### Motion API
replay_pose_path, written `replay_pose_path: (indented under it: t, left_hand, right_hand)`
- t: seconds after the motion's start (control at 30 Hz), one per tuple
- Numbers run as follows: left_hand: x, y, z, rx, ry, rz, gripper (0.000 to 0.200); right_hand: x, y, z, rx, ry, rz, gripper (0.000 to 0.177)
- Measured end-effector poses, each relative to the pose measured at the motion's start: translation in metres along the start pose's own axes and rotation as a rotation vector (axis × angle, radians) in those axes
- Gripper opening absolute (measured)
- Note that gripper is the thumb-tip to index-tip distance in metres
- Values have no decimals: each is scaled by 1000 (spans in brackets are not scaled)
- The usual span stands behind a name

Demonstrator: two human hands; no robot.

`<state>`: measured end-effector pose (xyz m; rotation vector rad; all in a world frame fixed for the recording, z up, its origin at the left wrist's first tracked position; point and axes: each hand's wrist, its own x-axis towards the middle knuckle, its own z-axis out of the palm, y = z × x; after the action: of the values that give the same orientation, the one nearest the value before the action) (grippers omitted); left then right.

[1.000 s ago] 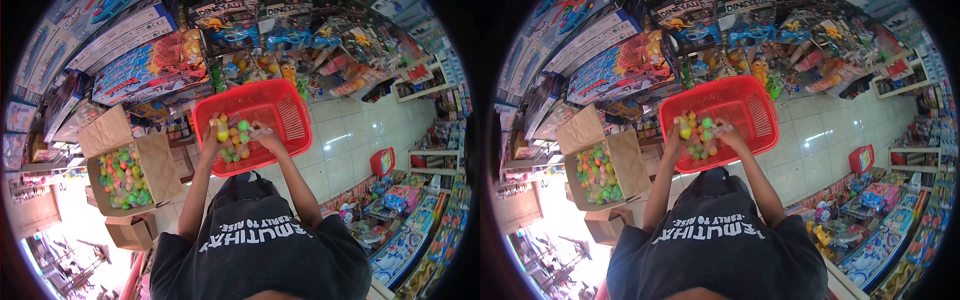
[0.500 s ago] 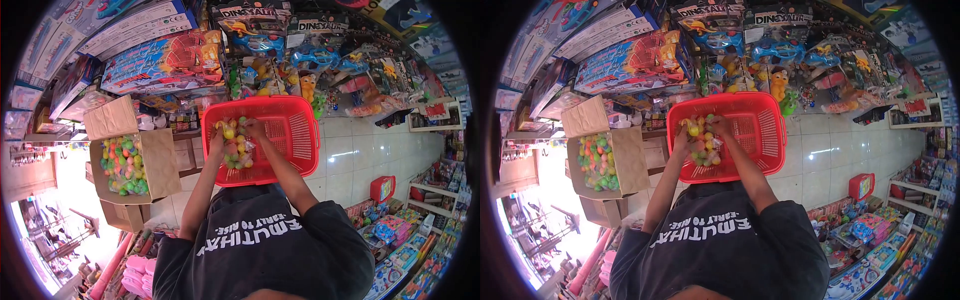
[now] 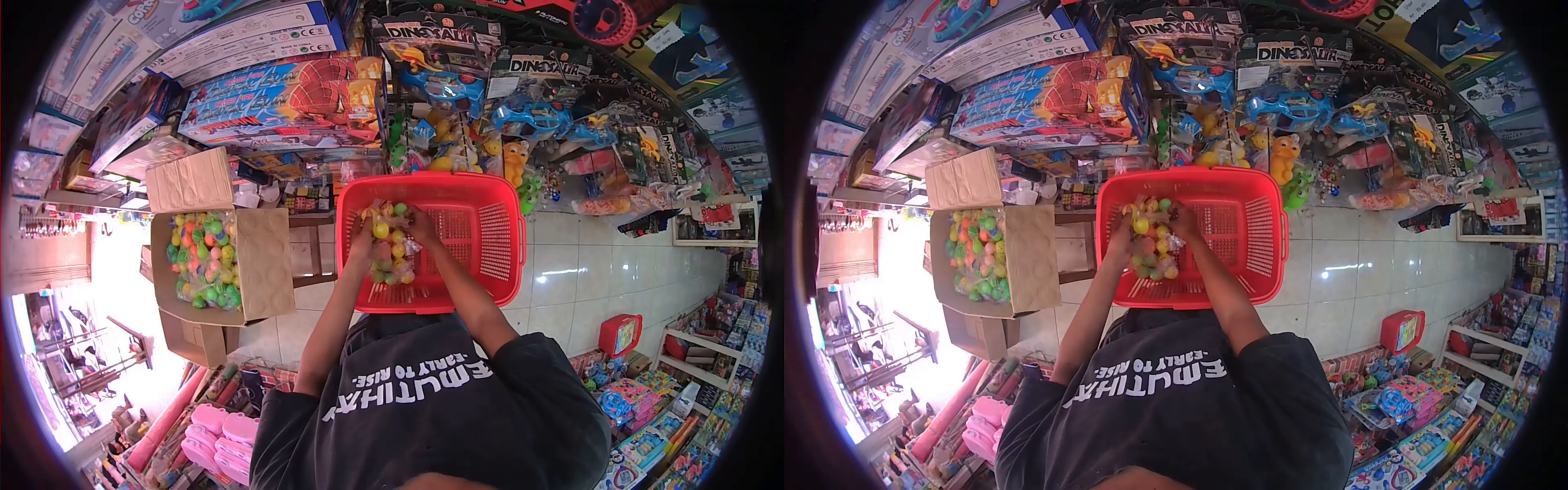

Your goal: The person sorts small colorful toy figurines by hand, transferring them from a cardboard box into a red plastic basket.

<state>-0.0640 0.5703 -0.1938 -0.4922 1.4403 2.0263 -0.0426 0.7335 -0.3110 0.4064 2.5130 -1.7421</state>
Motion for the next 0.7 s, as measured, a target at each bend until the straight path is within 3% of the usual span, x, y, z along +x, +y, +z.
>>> replay_pose_path:
  t: [0.23,0.27,0.33,0.4,0.43,0.5,0.57,0.7]
  left_hand:
    - [-32,15,21,65,-37,34,46]
    - [-25,7,17,67,-43,32,46]
    - [-10,-12,10,191,-79,241,40]
    - [-23,-6,16,330,-143,227,41]
    - [-31,0,22,470,-202,217,43]
    - [-33,-3,27,532,-298,241,45]
    - [-29,-10,27,595,-387,269,47]
    - [-19,-25,31,678,-329,39,52]
  right_hand:
    - [-14,-25,-25,-25,-25,24,36]
    - [-17,-23,-29,-20,87,-10,34]
    - [-25,-30,-45,-17,205,-43,32]
    - [-46,-57,-72,352,-132,129,29]
    - [-58,-73,-82,351,-125,133,29]
    - [-80,-104,-99,443,-376,195,30]
    - [-99,-122,-108,451,-389,189,33]
    - [-111,-117,-109,361,-349,278,39]
